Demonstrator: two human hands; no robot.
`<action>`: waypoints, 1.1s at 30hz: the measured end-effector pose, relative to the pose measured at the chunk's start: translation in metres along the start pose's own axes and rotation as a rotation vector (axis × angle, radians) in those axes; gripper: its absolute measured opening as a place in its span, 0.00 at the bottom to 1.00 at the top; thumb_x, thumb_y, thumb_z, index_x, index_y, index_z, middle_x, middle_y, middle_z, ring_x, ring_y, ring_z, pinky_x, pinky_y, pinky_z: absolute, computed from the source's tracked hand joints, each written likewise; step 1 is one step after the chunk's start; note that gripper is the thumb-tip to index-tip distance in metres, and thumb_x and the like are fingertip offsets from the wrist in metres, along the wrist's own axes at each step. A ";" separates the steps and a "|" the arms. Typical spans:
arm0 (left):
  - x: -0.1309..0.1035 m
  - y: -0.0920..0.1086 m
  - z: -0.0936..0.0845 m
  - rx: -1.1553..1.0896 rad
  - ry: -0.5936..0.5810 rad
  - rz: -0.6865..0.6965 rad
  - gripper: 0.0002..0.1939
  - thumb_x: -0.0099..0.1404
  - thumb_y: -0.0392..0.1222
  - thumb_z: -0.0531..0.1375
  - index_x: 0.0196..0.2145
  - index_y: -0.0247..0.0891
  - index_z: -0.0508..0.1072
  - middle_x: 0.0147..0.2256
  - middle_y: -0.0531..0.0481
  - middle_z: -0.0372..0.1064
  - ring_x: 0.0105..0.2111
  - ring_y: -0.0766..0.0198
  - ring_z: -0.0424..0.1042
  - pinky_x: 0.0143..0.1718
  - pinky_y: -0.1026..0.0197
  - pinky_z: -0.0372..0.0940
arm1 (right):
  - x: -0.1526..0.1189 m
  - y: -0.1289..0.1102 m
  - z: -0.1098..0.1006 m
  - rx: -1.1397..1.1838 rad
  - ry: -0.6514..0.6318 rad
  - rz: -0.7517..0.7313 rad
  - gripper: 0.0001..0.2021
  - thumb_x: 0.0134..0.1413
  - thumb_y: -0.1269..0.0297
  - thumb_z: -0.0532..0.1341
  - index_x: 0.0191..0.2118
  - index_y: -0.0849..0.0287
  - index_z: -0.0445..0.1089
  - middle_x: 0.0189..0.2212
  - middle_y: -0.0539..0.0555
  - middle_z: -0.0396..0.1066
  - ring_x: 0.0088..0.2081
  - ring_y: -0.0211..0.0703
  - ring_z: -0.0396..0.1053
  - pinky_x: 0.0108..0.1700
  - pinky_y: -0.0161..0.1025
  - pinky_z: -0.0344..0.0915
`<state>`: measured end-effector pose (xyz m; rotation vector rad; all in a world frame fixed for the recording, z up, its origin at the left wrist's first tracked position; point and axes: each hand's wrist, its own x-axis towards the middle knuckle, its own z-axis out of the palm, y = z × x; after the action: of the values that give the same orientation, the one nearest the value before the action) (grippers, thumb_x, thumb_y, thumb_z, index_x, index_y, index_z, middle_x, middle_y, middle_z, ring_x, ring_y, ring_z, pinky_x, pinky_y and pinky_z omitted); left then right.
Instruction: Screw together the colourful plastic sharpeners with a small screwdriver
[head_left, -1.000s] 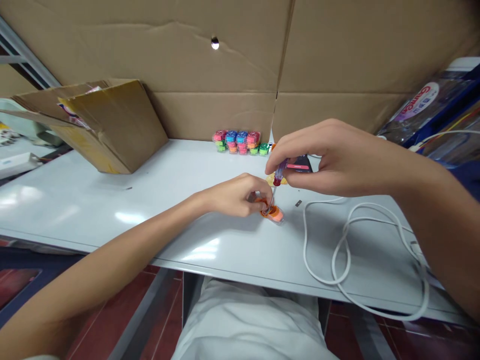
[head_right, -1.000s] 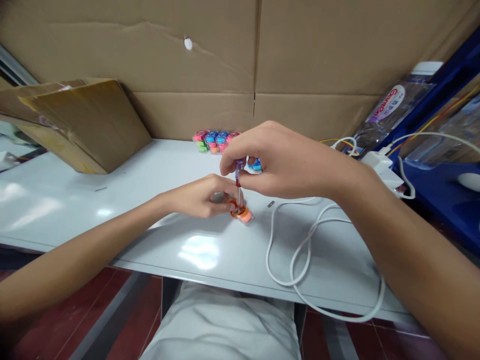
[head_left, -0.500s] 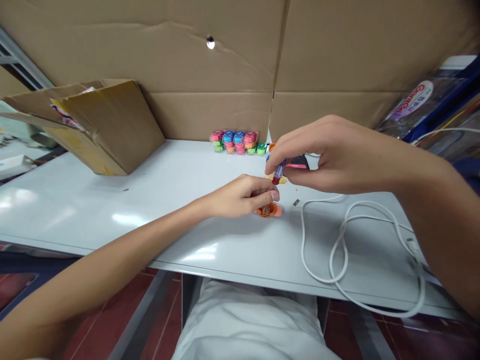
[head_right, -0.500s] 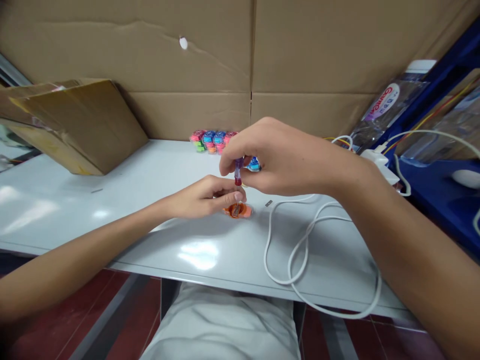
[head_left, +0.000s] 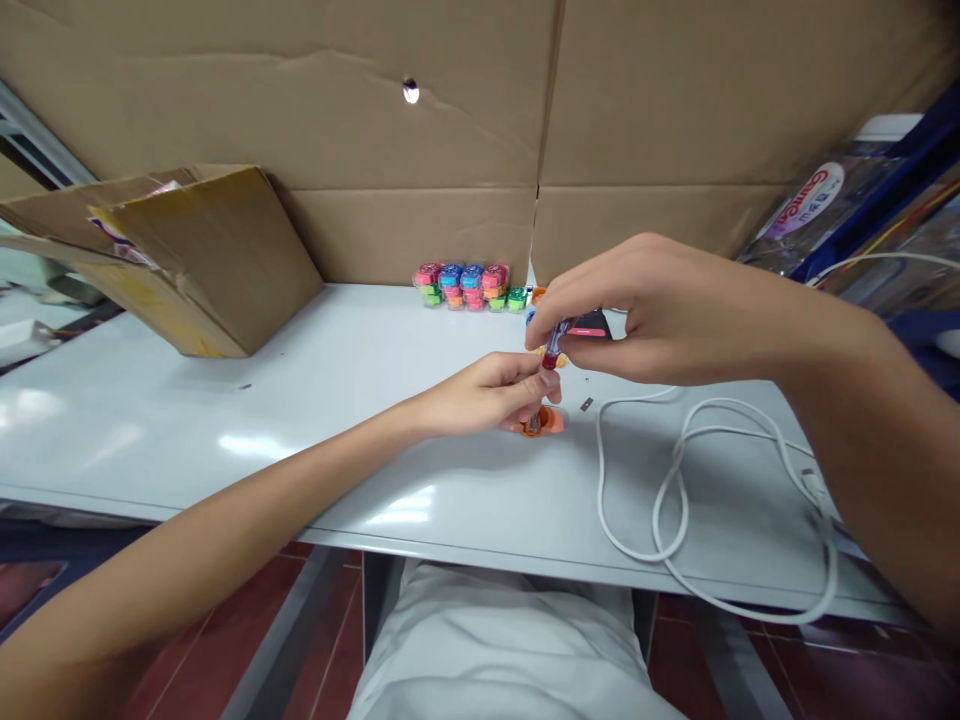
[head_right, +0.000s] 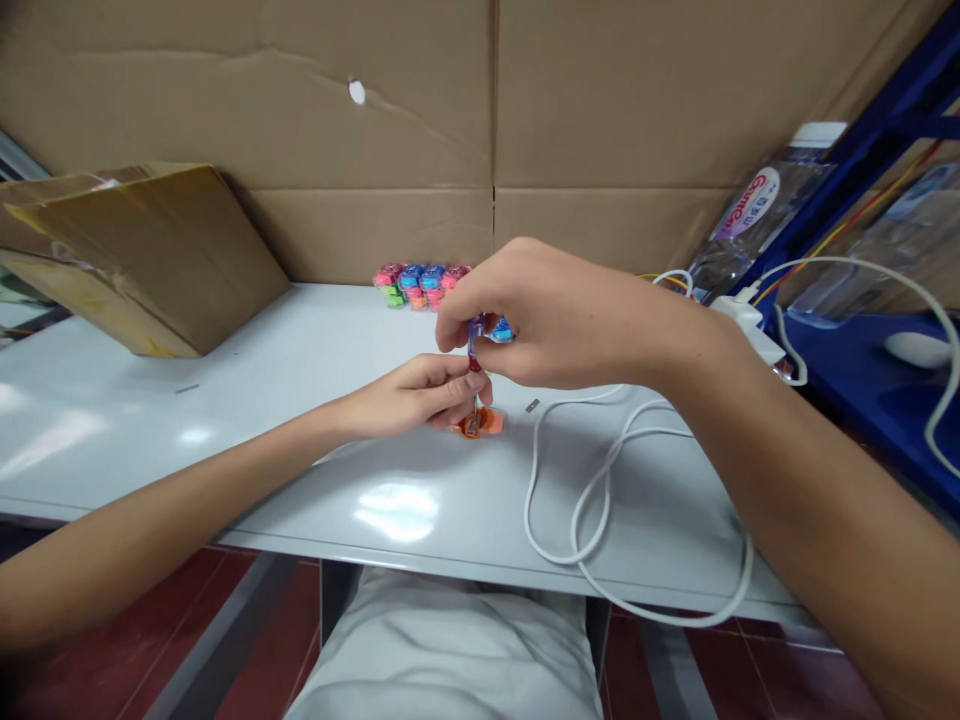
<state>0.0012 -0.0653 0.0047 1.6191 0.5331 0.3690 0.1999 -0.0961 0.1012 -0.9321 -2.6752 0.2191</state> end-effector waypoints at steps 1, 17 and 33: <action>0.000 -0.001 -0.001 0.003 -0.009 0.001 0.19 0.74 0.57 0.55 0.36 0.37 0.66 0.21 0.59 0.54 0.43 0.56 0.79 0.36 0.62 0.68 | 0.000 -0.001 0.000 -0.014 0.019 0.009 0.07 0.59 0.66 0.61 0.36 0.52 0.79 0.32 0.49 0.77 0.32 0.42 0.69 0.34 0.42 0.57; 0.000 -0.006 -0.004 0.028 -0.047 0.025 0.12 0.73 0.47 0.57 0.36 0.37 0.65 0.33 0.49 0.69 0.43 0.58 0.77 0.37 0.61 0.67 | 0.001 -0.002 0.000 -0.044 0.073 0.072 0.03 0.54 0.66 0.63 0.32 0.55 0.75 0.28 0.51 0.75 0.30 0.42 0.69 0.33 0.42 0.58; -0.001 -0.002 -0.007 0.061 -0.093 0.026 0.09 0.75 0.40 0.54 0.35 0.35 0.65 0.31 0.51 0.64 0.48 0.54 0.78 0.33 0.65 0.63 | 0.003 0.000 0.001 -0.024 0.060 0.103 0.07 0.54 0.64 0.63 0.38 0.56 0.78 0.29 0.51 0.77 0.29 0.43 0.70 0.34 0.43 0.59</action>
<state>-0.0032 -0.0598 0.0033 1.6950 0.4567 0.2978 0.1977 -0.0946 0.1009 -1.0685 -2.5833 0.1782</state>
